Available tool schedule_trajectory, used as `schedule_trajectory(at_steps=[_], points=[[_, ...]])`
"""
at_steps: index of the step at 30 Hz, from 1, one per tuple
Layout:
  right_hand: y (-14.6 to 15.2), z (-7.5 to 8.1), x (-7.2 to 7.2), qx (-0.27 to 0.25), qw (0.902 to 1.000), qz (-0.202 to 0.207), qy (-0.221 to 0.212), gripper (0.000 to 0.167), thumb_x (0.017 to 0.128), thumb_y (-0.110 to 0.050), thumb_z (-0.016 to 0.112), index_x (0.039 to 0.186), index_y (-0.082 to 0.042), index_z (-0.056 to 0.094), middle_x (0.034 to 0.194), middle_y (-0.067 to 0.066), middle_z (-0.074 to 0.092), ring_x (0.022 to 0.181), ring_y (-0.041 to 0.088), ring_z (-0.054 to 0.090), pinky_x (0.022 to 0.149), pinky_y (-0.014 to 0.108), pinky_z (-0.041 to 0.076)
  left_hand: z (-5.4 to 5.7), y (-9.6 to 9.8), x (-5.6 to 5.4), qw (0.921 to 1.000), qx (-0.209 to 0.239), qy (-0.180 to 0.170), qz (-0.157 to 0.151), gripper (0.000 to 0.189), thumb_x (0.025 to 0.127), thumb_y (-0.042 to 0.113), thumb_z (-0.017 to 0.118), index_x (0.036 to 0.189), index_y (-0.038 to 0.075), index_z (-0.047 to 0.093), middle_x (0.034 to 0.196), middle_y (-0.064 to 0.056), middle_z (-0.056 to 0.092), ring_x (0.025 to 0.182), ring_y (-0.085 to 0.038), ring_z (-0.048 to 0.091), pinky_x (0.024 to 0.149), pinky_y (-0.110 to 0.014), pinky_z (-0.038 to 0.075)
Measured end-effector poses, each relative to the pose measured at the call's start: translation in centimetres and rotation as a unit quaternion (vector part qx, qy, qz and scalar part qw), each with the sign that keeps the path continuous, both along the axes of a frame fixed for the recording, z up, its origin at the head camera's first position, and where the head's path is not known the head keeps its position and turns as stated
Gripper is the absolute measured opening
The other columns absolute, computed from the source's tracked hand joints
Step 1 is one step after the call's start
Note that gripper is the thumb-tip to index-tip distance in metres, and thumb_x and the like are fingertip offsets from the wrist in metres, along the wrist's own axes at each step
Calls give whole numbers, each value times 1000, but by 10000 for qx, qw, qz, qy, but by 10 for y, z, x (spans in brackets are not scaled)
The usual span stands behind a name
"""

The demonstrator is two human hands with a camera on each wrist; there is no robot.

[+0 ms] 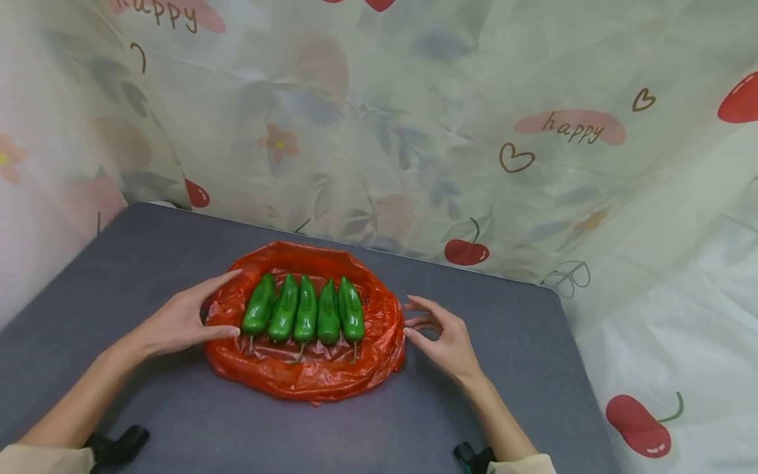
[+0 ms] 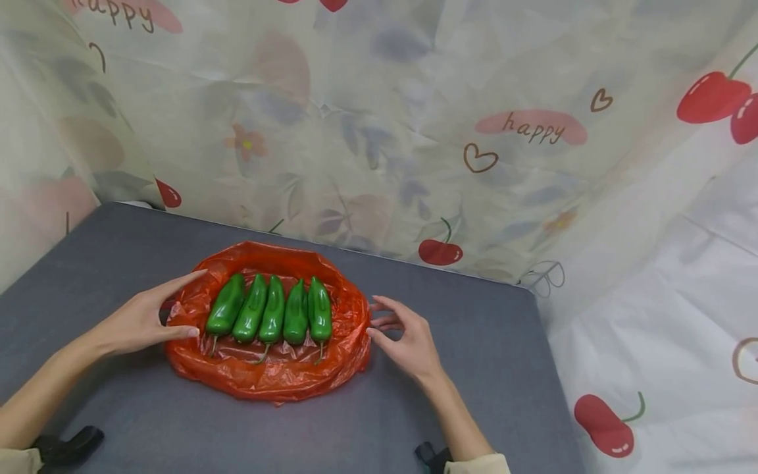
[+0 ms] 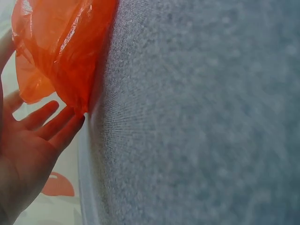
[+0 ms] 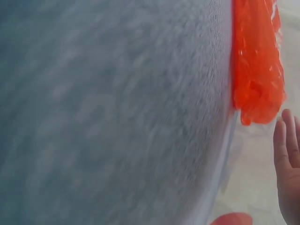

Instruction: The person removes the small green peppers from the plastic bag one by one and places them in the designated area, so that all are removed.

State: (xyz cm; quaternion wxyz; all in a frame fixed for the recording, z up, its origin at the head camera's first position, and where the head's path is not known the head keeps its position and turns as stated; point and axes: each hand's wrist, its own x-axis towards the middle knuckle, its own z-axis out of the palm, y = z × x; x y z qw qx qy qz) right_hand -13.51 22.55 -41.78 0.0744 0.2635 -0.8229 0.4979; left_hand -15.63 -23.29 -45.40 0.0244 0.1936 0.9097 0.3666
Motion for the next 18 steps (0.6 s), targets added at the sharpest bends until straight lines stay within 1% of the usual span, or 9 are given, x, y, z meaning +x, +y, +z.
schedule_trajectory(at_steps=[1,4,6,8,11,13,15,18], points=[[-2,-1,-1,-4,10000,50,3,50,85,6,74,132,7,56,117,27,65,91,40,69,78,53,54,0,0,-1,10000,16,-20,-9,98,80,44,82,158,19,29,151,-21,41,131,-43,44,98,-67,38],[-6,-12,-8,-33,9998,191,17,50,85,6,74,132,9,56,118,29,64,91,40,69,78,53,54,0,2,-4,10000,55,-49,15,97,80,46,82,158,20,29,150,-21,41,131,-44,44,97,-66,39],[-8,-19,-12,-21,9997,232,-4,51,85,5,75,133,8,56,118,27,64,91,37,69,78,52,55,0,3,-5,9999,82,-79,23,96,80,47,81,157,20,30,150,-22,42,131,-44,45,97,-66,39],[-10,-26,-16,5,9996,257,-119,52,86,2,75,134,5,57,121,24,65,92,33,70,80,50,55,0,4,-6,9999,92,-108,45,95,81,48,81,157,20,32,149,-21,43,130,-43,46,97,-65,40],[-15,-28,-20,122,9990,269,-322,52,87,-4,76,136,-2,57,123,18,65,94,24,70,82,44,56,0,4,-8,9998,99,-131,62,93,81,47,80,156,19,33,149,-21,43,128,-42,47,97,-64,41],[-19,-28,-21,194,9985,276,-433,52,88,-6,76,136,-4,58,124,16,65,93,20,69,82,40,56,0,5,-9,9999,89,-128,73,92,81,47,80,155,18,34,148,-21,44,128,-42,48,97,-64,41],[-23,-27,-22,259,9981,277,-495,53,87,-7,76,137,-5,57,124,16,65,93,20,69,81,40,56,0,5,-9,9999,81,-122,81,91,82,47,80,155,18,35,148,-22,44,128,-42,47,97,-64,41],[-28,-27,-24,292,9971,291,-636,54,86,-6,77,137,-4,57,124,18,65,92,25,70,80,44,56,0,6,-10,9998,112,-127,54,87,83,47,79,154,18,38,148,-21,44,128,-42,47,98,-64,41]])
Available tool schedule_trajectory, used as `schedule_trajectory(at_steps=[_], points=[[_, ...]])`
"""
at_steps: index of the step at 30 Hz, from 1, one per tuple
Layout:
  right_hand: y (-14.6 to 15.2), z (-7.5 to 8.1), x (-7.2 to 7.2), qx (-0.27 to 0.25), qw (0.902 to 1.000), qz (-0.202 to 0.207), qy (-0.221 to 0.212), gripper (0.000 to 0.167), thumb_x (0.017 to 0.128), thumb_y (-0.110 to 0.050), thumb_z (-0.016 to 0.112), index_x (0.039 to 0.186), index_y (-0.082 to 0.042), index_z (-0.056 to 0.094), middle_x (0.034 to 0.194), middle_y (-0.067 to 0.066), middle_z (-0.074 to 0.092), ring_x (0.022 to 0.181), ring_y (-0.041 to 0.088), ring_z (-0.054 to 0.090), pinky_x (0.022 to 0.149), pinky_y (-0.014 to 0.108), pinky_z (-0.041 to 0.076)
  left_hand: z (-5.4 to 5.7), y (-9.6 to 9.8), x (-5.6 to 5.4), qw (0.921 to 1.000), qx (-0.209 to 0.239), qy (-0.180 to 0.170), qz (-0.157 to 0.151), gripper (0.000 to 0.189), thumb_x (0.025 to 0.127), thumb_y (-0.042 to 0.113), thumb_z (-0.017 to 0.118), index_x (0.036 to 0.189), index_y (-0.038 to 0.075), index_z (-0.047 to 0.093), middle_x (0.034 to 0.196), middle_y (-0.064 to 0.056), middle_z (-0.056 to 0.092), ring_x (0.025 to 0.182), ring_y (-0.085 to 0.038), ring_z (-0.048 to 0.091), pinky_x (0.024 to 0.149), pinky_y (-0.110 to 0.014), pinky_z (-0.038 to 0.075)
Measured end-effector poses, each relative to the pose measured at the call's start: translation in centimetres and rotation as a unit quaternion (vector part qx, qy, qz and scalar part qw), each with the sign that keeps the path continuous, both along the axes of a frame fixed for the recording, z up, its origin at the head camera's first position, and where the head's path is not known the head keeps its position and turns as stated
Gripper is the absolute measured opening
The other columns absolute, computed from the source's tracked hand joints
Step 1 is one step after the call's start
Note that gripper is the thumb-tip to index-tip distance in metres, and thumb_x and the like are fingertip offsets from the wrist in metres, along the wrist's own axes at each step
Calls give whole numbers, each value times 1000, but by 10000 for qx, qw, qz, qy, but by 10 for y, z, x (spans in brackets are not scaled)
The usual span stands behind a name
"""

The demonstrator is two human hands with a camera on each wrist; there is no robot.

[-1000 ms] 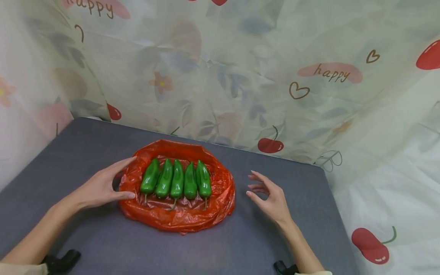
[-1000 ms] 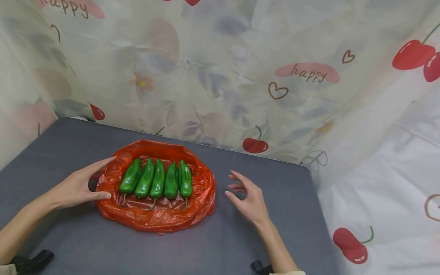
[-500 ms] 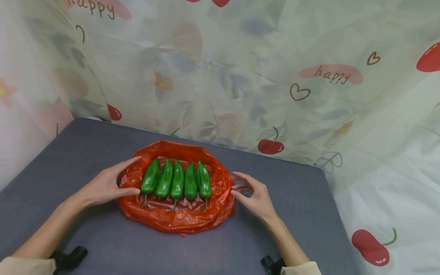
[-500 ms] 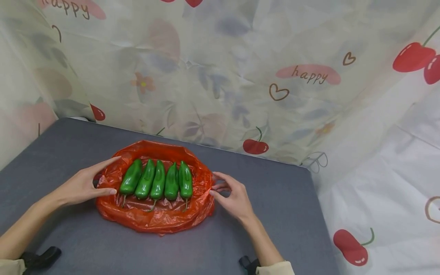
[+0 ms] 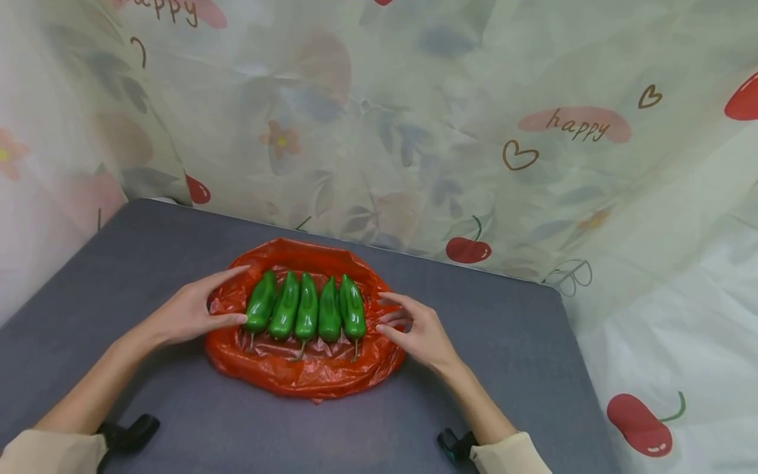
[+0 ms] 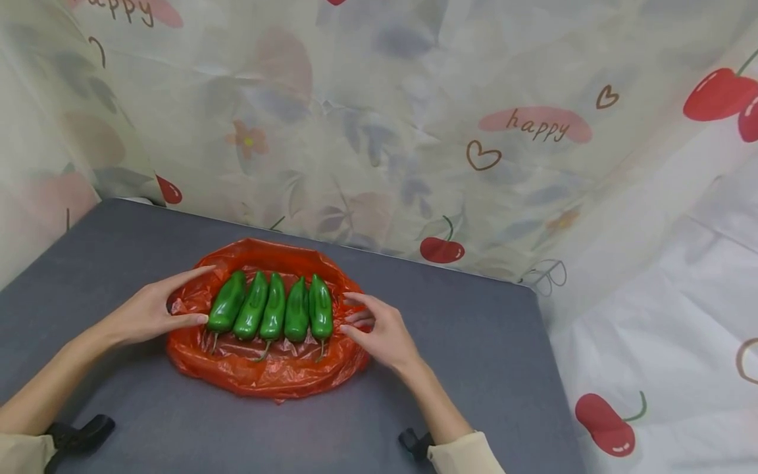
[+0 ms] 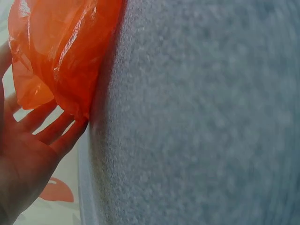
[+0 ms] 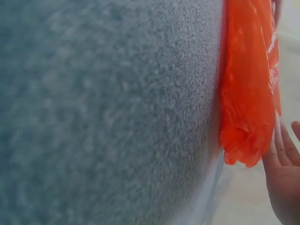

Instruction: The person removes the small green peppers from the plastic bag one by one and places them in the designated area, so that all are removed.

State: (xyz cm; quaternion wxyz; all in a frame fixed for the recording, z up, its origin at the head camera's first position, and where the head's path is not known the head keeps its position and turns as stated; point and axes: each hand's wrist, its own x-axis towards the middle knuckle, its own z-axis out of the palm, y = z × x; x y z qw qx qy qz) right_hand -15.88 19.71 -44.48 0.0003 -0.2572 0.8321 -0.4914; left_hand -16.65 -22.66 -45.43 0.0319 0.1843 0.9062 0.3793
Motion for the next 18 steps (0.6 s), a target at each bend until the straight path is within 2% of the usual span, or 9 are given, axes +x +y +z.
schedule_trajectory(at_steps=[4,11,18], points=[[-7,0,-5,134,9995,36,-279,56,86,-9,78,137,-4,57,127,18,63,93,26,70,82,44,56,0,1,-1,10000,28,25,-50,83,84,46,78,153,18,40,147,-21,45,127,-41,49,97,-63,41],[-15,-4,-12,714,9956,9,-610,56,87,-18,79,139,-12,58,127,10,64,94,15,69,83,35,56,-1,1,-1,10000,-13,-23,-86,80,86,45,77,152,15,42,145,-22,47,124,-40,51,96,-61,43],[-21,-9,-12,1241,9911,86,-482,59,87,-21,79,141,-15,57,119,7,66,93,14,68,81,30,55,-1,3,-1,9998,8,-164,-73,77,88,45,75,152,16,42,146,-21,46,126,-39,49,99,-62,41]])
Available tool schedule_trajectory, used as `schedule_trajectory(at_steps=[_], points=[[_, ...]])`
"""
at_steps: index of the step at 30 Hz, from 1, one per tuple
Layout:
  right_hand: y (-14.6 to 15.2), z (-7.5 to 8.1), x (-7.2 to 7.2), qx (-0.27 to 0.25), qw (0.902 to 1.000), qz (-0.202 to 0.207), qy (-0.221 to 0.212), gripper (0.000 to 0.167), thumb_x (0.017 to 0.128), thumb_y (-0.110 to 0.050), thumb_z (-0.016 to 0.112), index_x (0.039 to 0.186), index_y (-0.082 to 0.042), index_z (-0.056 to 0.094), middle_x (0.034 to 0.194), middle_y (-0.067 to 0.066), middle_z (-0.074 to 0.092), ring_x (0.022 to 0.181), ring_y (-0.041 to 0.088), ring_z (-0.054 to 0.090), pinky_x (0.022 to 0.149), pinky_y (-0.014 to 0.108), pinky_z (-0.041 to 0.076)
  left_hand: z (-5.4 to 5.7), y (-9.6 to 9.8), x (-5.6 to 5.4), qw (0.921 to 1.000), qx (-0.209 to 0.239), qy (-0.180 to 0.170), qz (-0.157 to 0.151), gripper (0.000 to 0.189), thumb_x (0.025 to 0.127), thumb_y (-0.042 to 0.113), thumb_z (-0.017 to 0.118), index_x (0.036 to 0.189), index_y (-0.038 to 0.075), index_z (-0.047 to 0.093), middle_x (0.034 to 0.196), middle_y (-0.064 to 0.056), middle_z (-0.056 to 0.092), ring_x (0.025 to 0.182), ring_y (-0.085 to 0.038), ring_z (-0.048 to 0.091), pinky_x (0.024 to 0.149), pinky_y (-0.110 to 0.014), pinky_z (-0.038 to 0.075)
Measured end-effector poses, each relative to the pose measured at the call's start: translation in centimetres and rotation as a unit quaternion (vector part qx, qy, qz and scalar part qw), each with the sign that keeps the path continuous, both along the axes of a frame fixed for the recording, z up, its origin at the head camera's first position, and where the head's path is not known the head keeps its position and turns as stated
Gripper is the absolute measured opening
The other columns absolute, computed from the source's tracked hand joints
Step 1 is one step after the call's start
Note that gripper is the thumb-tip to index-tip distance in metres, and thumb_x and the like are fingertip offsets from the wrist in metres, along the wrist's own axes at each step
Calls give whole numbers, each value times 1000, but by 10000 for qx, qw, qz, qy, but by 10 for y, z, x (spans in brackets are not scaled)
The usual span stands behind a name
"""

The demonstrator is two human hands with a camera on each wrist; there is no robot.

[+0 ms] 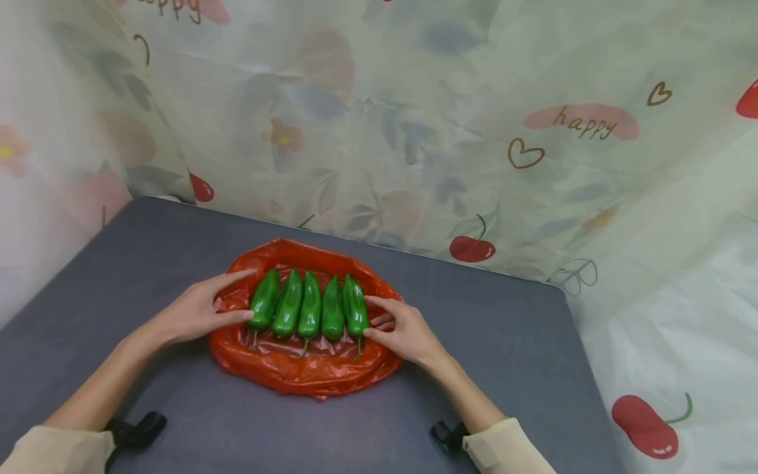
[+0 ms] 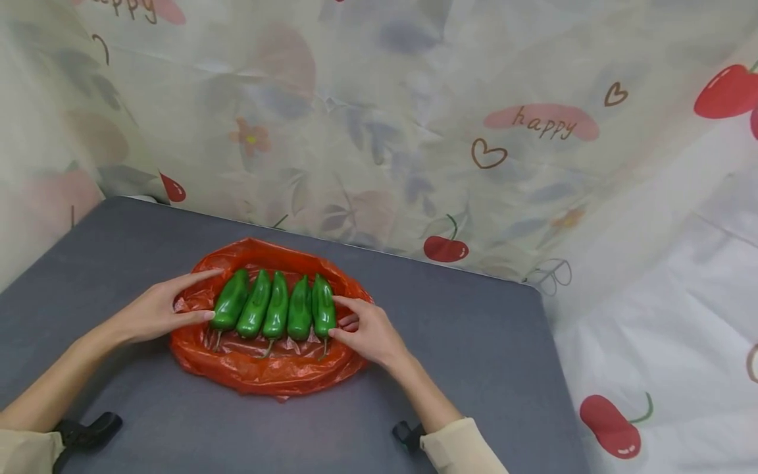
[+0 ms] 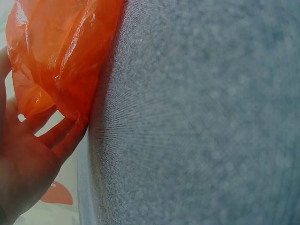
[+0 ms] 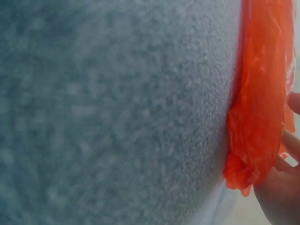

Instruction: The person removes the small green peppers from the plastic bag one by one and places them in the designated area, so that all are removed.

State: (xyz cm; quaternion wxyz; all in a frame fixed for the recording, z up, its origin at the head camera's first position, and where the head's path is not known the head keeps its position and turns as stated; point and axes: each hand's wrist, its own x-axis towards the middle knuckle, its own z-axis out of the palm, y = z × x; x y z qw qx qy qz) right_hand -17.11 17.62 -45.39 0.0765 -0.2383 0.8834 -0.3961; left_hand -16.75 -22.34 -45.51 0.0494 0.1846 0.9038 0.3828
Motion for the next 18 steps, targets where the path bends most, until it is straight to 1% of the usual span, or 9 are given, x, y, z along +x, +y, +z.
schedule_trajectory(at_steps=[3,7,10,13,18], points=[[-4,0,0,215,9998,-21,42,60,87,-22,79,142,-16,56,120,5,67,92,14,69,80,29,55,0,1,-1,10000,-9,-25,7,78,88,46,74,152,16,42,146,-22,46,127,-40,48,99,-62,40],[-10,3,0,394,9992,-96,55,62,87,-24,79,143,-15,54,116,6,69,90,14,69,78,30,55,0,1,-1,10000,-10,-41,17,78,88,46,74,151,15,42,146,-22,46,128,-41,48,100,-62,40],[-15,3,1,400,9992,-82,21,63,88,-24,78,145,-14,53,108,7,71,88,14,69,76,29,55,0,1,0,10000,-17,-69,11,77,88,46,73,151,15,42,146,-22,46,127,-40,48,99,-62,40],[-19,2,0,359,9993,-62,18,64,88,-25,78,145,-12,52,105,7,71,86,13,69,74,27,55,-1,1,0,9999,-27,-100,6,77,89,46,73,152,15,42,145,-22,46,126,-40,49,99,-62,41],[-23,-1,1,483,9987,-110,108,69,87,-26,78,148,-12,48,118,6,68,84,9,67,71,23,54,-2,0,0,9999,-23,-100,-8,76,89,45,73,151,15,42,145,-22,47,124,-39,50,97,-61,43]])
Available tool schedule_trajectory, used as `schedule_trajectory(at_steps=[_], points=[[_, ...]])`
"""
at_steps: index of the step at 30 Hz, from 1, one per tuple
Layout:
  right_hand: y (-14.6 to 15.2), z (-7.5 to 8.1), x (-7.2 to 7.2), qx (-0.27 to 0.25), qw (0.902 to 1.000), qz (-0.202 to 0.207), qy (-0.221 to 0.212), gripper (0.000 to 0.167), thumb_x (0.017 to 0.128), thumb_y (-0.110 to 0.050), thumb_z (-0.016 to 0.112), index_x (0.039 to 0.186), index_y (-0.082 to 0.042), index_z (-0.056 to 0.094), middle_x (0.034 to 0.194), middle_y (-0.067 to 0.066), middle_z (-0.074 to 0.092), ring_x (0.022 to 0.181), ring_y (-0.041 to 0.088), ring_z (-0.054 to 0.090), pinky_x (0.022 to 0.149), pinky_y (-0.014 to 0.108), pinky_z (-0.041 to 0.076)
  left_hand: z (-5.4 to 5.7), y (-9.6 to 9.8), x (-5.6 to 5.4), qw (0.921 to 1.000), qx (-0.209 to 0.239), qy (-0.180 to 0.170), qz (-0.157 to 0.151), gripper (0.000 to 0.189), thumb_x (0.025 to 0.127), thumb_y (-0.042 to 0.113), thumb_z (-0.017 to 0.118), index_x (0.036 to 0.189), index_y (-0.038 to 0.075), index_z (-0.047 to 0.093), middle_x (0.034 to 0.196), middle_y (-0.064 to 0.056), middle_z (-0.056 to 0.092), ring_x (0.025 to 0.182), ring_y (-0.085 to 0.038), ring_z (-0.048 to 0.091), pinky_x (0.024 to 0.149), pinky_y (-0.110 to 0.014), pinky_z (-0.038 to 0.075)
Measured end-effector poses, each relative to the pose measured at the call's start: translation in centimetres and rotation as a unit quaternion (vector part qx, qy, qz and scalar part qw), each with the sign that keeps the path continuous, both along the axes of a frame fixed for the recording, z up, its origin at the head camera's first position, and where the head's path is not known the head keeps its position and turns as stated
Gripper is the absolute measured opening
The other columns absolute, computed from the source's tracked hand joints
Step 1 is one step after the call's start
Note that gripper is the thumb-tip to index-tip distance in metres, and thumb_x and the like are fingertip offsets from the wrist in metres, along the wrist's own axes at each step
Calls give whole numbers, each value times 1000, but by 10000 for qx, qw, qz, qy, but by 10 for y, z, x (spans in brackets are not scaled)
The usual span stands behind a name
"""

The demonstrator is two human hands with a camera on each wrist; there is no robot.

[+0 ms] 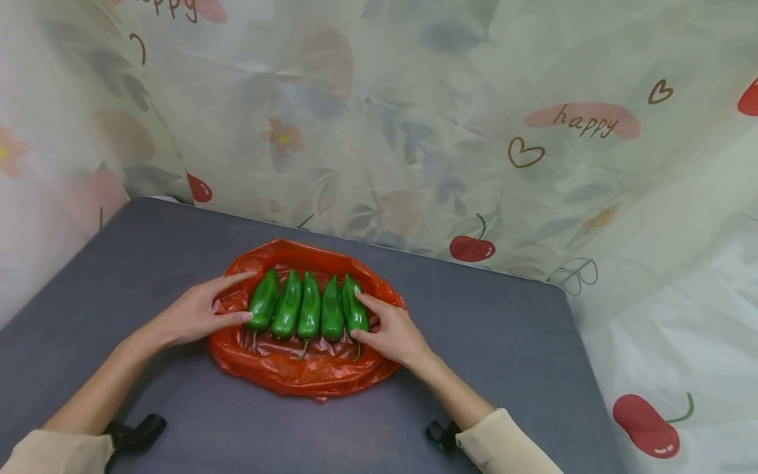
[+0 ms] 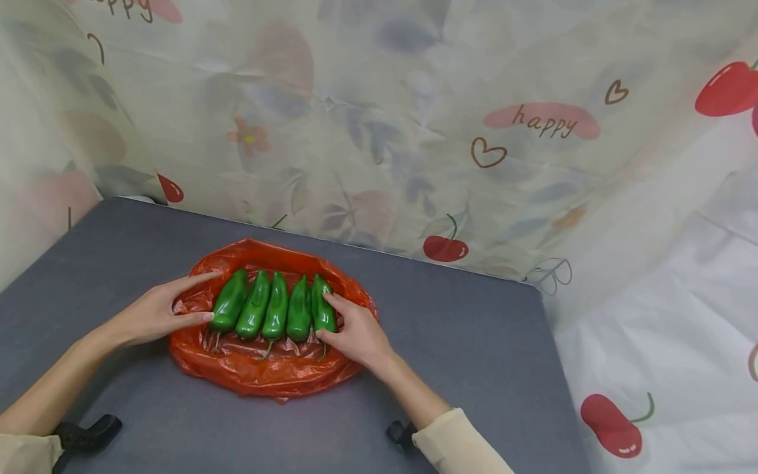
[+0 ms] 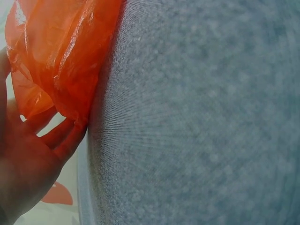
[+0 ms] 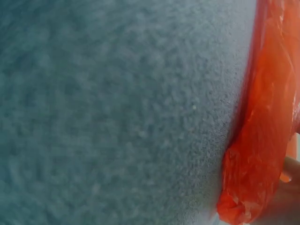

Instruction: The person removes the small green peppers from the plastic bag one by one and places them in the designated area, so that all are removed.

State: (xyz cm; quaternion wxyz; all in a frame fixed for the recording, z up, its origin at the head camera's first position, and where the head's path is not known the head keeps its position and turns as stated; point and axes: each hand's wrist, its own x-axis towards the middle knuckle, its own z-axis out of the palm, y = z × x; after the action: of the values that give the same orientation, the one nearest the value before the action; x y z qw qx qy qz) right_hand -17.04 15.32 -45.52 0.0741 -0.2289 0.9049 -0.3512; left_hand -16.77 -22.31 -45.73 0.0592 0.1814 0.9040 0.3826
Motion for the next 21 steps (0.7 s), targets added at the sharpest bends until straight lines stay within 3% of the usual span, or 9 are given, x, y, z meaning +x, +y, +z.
schedule_trajectory(at_steps=[2,9,21], points=[[-1,0,1,144,9999,5,81,73,87,-28,78,150,-12,46,125,6,66,84,10,67,71,25,54,0,0,0,10000,-10,-11,8,76,89,46,72,151,15,42,145,-23,46,124,-40,50,96,-61,43],[-5,-1,1,579,9977,-3,362,79,85,-37,79,151,-14,43,145,7,53,121,19,58,97,38,49,-1,1,-1,10000,-64,-38,17,75,90,46,71,152,14,42,146,-24,45,126,-41,49,98,-63,41],[-5,0,1,293,9991,-258,136,75,84,-35,80,150,-19,46,147,2,51,128,19,53,102,41,44,-1,-2,0,9998,-187,-26,49,77,90,47,71,153,15,41,142,-26,48,114,-36,56,91,-55,48]])
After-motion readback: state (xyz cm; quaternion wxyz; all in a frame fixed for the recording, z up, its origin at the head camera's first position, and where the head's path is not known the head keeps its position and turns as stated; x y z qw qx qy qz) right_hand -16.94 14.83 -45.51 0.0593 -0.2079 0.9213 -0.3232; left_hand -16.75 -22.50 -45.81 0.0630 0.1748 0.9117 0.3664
